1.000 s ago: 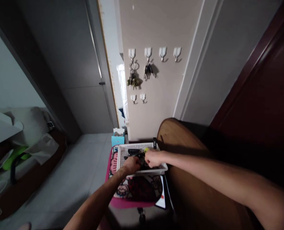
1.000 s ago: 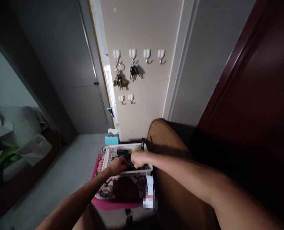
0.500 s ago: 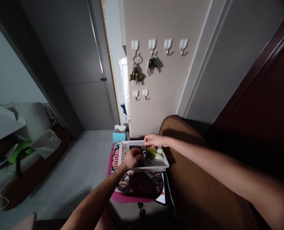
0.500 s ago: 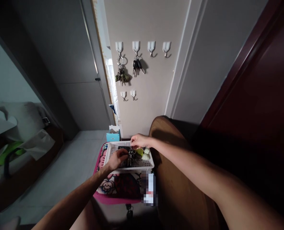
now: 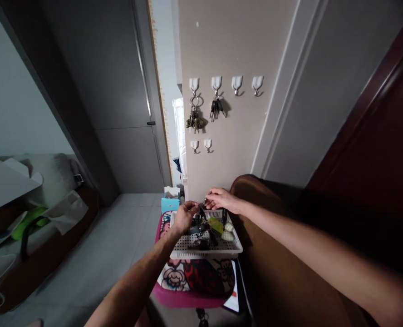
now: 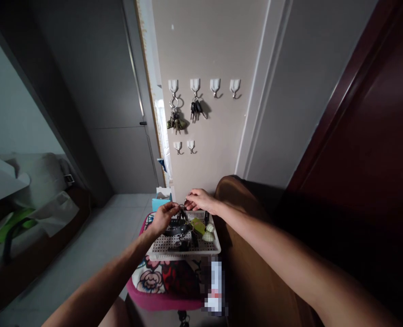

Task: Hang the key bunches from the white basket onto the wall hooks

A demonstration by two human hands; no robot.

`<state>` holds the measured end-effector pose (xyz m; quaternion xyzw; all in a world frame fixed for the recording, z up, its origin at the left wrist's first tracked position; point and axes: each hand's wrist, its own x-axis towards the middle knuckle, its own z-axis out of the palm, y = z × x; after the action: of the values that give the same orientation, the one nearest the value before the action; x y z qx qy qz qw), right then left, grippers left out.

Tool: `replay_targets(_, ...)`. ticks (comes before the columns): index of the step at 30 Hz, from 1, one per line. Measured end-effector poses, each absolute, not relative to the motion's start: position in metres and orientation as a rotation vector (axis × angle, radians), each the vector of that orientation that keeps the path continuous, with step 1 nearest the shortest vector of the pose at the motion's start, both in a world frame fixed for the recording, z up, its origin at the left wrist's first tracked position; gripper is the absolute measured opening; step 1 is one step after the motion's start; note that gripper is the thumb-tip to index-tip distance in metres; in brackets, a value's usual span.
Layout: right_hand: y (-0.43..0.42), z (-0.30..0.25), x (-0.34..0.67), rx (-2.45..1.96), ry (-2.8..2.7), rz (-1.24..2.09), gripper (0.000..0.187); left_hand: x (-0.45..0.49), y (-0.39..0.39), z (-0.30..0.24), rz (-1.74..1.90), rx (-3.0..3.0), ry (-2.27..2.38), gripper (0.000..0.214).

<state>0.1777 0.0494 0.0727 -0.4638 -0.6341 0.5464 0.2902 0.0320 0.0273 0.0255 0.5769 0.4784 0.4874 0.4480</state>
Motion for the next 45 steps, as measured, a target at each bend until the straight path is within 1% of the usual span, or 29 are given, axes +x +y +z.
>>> replay_targets(4,0.055,0.074,0.18,-1.23,-1.849,1.017,0.017,0.03,0.036,0.039,1.158,1.544,1.24,0.013)
replay_targets(6,0.055,0.073,0.18,-1.171,-1.967,0.858,0.019,0.031,0.038,0.044,1.105,1.605,1.278,0.014)
replay_targets(10,0.05,0.073,0.176,-1.204,-2.162,0.744,0.018,0.035,0.04,0.054,1.061,1.654,1.298,0.016)
replay_targets(13,0.046,0.077,0.175,-1.284,-2.188,0.644,0.02,0.039,0.039,0.059,1.069,1.604,1.237,0.014)
replay_targets(15,0.045,0.08,0.176,-1.272,-2.162,0.64,0.019,0.041,0.038,0.062,1.101,1.529,1.167,0.013)
replay_targets(18,0.048,0.083,0.179,-1.223,-2.062,0.754,0.016,0.041,0.035,0.066,1.152,1.418,1.067,0.014)
replay_targets(22,0.052,0.091,0.182,-1.143,-1.75,1.031,0.018,0.04,0.033,0.07,1.132,1.324,0.936,0.029)
replay_targets(25,0.051,0.098,0.183,-0.983,-1.524,1.181,0.021,0.041,0.032,0.069,1.108,1.307,0.831,0.041)
replay_targets(29,0.047,0.102,0.183,-0.849,-1.339,1.273,0.022,0.045,0.033,0.063,1.213,1.268,0.849,0.035)
replay_targets(34,0.046,0.101,0.186,-0.853,-1.3,1.303,0.021,0.041,0.04,0.075,1.298,1.323,0.918,0.033)
replay_targets(36,0.047,0.1,0.187,-0.923,-1.344,1.246,0.019,0.038,0.042,0.087,1.331,1.392,0.953,0.029)
replay_targets(37,0.048,0.1,0.188,-0.982,-1.382,1.159,0.018,0.038,0.043,0.094,1.339,1.453,0.977,0.026)
replay_targets(40,0.049,0.099,0.188,-1.109,-1.535,0.771,0.016,0.039,0.043,0.116,1.244,1.746,1.103,0.018)
replay_targets(42,0.047,0.099,0.186,-1.06,-1.697,0.629,0.02,0.042,0.041,0.128,1.131,1.958,1.204,0.016)
replay_targets(45,0.042,0.101,0.183,-0.955,-1.86,0.54,0.03,0.049,0.039,0.141,1.07,2.159,1.258,0.018)
